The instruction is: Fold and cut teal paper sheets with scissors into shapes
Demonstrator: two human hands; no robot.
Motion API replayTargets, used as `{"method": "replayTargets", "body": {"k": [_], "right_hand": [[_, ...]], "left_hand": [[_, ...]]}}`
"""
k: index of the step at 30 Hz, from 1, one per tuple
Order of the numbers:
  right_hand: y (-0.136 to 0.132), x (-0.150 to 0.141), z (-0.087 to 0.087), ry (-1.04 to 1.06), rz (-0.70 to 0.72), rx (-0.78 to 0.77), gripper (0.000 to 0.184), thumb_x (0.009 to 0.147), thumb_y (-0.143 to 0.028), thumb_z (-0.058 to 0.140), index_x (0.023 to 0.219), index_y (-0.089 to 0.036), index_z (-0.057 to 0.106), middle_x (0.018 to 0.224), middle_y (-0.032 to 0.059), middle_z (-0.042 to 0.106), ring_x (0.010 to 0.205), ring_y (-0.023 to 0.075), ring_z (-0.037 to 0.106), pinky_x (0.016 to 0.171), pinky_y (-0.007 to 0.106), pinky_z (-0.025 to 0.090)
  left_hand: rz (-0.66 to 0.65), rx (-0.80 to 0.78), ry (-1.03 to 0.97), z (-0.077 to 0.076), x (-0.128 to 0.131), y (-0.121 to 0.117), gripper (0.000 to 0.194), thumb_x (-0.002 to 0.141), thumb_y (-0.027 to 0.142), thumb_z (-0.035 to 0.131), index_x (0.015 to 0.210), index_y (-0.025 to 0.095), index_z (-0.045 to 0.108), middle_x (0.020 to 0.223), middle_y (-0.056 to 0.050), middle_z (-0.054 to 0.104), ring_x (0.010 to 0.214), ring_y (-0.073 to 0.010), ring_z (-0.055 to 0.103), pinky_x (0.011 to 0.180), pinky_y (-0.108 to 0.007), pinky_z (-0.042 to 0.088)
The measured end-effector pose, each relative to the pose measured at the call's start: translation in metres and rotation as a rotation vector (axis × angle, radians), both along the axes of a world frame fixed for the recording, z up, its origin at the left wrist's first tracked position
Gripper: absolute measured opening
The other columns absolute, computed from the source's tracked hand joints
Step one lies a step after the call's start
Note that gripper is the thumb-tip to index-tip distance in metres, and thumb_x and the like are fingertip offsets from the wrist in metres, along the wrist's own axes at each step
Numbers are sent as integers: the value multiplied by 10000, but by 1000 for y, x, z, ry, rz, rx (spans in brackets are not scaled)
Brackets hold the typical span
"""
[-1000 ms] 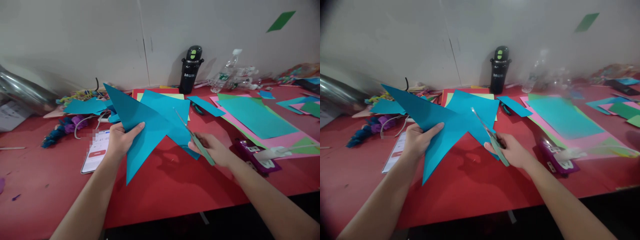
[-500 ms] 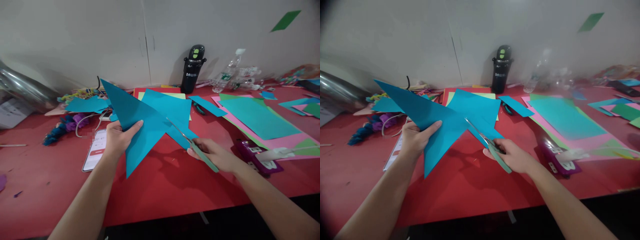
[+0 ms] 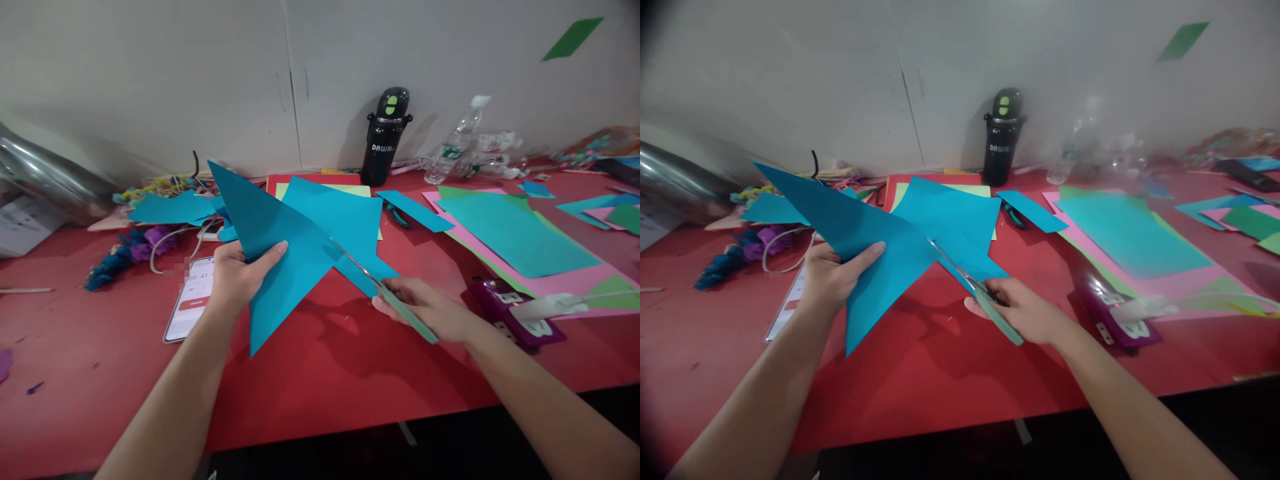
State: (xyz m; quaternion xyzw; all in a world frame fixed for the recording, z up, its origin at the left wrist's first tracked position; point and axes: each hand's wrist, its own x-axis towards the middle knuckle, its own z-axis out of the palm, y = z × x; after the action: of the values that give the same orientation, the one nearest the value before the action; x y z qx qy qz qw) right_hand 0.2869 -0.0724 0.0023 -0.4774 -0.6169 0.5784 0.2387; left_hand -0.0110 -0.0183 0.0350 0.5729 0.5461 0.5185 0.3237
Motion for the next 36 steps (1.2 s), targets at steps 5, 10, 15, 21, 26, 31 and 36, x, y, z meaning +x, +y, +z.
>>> {"method": "replayTargets", "body": {"k": [5,10,15,21,26,31,36], "right_hand": [[1,2,-2,46,-6,-13,369,857,-569,665,856,-201,637,628,-28,450,537,122,385,490,278,317],[2,0,2,44,36,-34,381,889,-576,625,867,-196,620,638,-35,436,544,115,371,512,281,294],[2,-2,6,54,49,-47,383,894,-565,627,784,-205,560,611,-51,399,520,107,339,506,282,269],[3,-2,7,75,71,-65,370,907,-535,626,768,-207,527,605,-58,392,509,99,323,499,280,246],[2,-2,6,69,73,-64,385,922,-526,609,739,-211,484,598,-61,387,502,96,323,496,282,244],[2,-2,5,61,59,-64,391,924,-514,614,728,-213,461,590,-64,386,501,96,330,497,283,251],[3,-1,3,34,70,-66,374,921,-501,629,748,-210,468,594,-70,378,504,92,323,502,278,260]], "left_hand": [[-4,-1,20,0,-1,0,256,682,374,844,599,193,684,701,-22,727,593,-194,658,475,-286,531],[-21,10,22,0,-1,0,264,681,372,839,592,192,669,724,-25,734,612,-201,672,482,-284,539],[-18,-4,12,0,0,-1,249,685,368,835,600,196,676,749,-25,744,636,-208,684,499,-292,558],[-25,6,-7,0,-1,0,240,680,361,843,605,205,676,737,-17,734,629,-201,674,519,-304,558],[-8,10,14,0,-1,0,255,675,381,842,618,195,676,768,-32,748,666,-223,694,525,-313,571],[-2,-2,-6,-4,-2,2,258,675,374,852,616,189,682,764,-32,749,668,-218,701,511,-295,576],[16,22,-32,-9,-4,4,264,654,369,870,614,188,682,759,-30,749,662,-215,700,500,-287,571]]}}
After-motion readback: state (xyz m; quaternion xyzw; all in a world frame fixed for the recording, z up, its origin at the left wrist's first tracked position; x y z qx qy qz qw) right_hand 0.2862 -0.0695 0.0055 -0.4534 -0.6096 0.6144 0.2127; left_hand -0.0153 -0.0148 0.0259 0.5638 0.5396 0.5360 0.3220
